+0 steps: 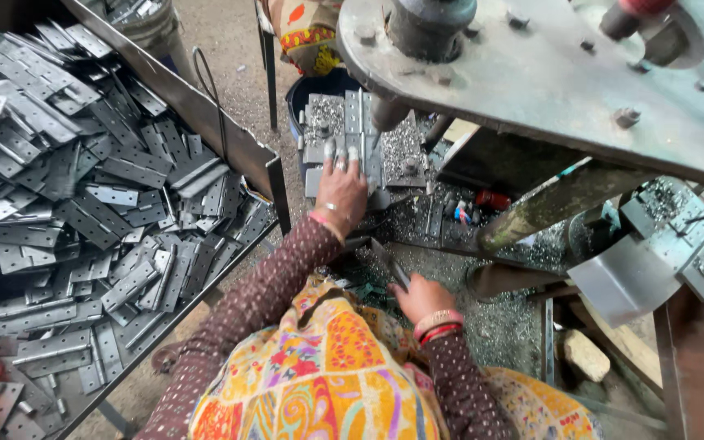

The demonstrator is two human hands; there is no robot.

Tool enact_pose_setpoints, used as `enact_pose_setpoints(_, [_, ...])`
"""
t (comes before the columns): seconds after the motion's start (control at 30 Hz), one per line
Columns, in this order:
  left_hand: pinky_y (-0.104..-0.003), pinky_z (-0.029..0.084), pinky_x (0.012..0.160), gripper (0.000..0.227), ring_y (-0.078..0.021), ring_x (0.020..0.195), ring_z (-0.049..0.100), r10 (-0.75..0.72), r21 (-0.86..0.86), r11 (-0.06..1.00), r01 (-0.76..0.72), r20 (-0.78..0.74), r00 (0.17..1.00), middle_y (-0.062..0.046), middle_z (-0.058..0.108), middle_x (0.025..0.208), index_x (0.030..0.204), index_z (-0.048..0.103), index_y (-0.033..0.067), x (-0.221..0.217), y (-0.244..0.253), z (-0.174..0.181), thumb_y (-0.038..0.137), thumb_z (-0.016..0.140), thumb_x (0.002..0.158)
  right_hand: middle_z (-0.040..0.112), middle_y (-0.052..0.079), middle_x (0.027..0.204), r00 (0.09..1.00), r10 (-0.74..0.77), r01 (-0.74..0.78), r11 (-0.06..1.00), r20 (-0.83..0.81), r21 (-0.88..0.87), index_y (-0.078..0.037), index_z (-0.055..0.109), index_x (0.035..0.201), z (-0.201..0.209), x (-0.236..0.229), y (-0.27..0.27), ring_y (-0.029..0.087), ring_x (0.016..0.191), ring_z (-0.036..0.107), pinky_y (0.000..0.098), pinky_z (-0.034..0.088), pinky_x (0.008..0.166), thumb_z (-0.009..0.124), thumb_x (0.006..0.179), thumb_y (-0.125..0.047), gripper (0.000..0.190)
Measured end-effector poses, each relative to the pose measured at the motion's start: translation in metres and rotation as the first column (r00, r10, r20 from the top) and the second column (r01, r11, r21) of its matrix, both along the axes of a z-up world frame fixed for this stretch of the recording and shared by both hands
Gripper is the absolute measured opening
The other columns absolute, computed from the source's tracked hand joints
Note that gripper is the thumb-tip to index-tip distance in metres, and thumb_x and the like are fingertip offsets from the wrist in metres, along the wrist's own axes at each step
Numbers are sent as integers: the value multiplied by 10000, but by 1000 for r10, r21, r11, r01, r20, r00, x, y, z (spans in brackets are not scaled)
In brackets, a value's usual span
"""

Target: The person sits on the floor and repeatedly places small metal brackets into a press machine, activates the press, and removes the processed pieces. The person handles the metal parts by hand and uses a metal rod to assist with the machine operation.

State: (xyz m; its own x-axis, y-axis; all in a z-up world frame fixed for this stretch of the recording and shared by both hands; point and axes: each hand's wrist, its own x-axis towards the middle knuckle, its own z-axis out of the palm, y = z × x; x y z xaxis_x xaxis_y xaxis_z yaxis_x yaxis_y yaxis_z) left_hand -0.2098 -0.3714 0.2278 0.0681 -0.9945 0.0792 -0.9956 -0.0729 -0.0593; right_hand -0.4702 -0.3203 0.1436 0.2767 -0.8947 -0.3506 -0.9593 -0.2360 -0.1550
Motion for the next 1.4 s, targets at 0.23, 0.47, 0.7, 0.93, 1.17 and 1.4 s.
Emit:
enact_pose_setpoints(0.23, [-549, 267, 1165, 405, -394, 1383, 436, 16, -41, 999, -18, -49, 999, -243, 469, 1466, 1309, 635, 10, 4, -14, -3, 193, 551, 957, 742, 207, 800, 979, -60, 50, 997, 196, 54, -68, 643, 1139, -55, -5, 17, 396, 726, 731, 500, 570, 664, 603, 940, -516, 491])
enact_pose_setpoints(0.47, [-558, 263, 1204, 298, -336, 1245, 590, 2, 81, 997, 0, -29, 1000, -229, 461, 1510, 1212, 706, 52, 7, -11, 12, 193, 565, 990, 747, 194, 814, 994, -45, 33, 992, 100, 119, -93, 651, 1112, -32, -8, -4, 386, 728, 738, 497, 566, 652, 622, 904, -533, 487])
enact_pose_setpoints(0.7, [-539, 255, 1198, 365, -341, 1237, 584, 37, -11, 999, -37, -3, 999, -240, 441, 1512, 1231, 698, 57, 14, -37, -1, 291, 495, 1039, 729, 205, 860, 953, 68, -64, 998, 294, -23, -114, 648, 1158, -46, -9, 12, 451, 728, 698, 560, 538, 636, 591, 902, -519, 483])
enact_pose_setpoints(0.93, [-504, 258, 1159, 352, -328, 1376, 473, 15, -17, 1000, -15, -38, 999, -202, 415, 1545, 1228, 703, 75, 8, -13, 2, 207, 542, 945, 731, 220, 824, 984, -12, 6, 999, 178, 35, -76, 670, 1053, -63, -7, 12, 427, 781, 716, 524, 564, 690, 632, 896, -564, 514])
enact_pose_setpoints(1.17, [-512, 176, 1229, 282, -302, 1455, 385, 28, 142, 990, -21, -47, 998, -138, 388, 1581, 1194, 723, 121, 23, -37, 15, 198, 565, 973, 734, 204, 827, 998, -49, 47, 997, 46, 58, -121, 688, 1030, -7, -1, 5, 411, 784, 715, 526, 552, 680, 610, 898, -565, 470])
enact_pose_setpoints(1.4, [-499, 219, 1238, 254, -285, 1419, 454, 30, 138, 990, -20, -71, 997, -140, 426, 1586, 1173, 734, 107, 29, -46, -4, 185, 570, 995, 718, 182, 873, 951, 143, -115, 987, 274, -114, -79, 621, 1062, -95, -15, 22, 411, 722, 699, 508, 562, 623, 567, 976, -512, 445])
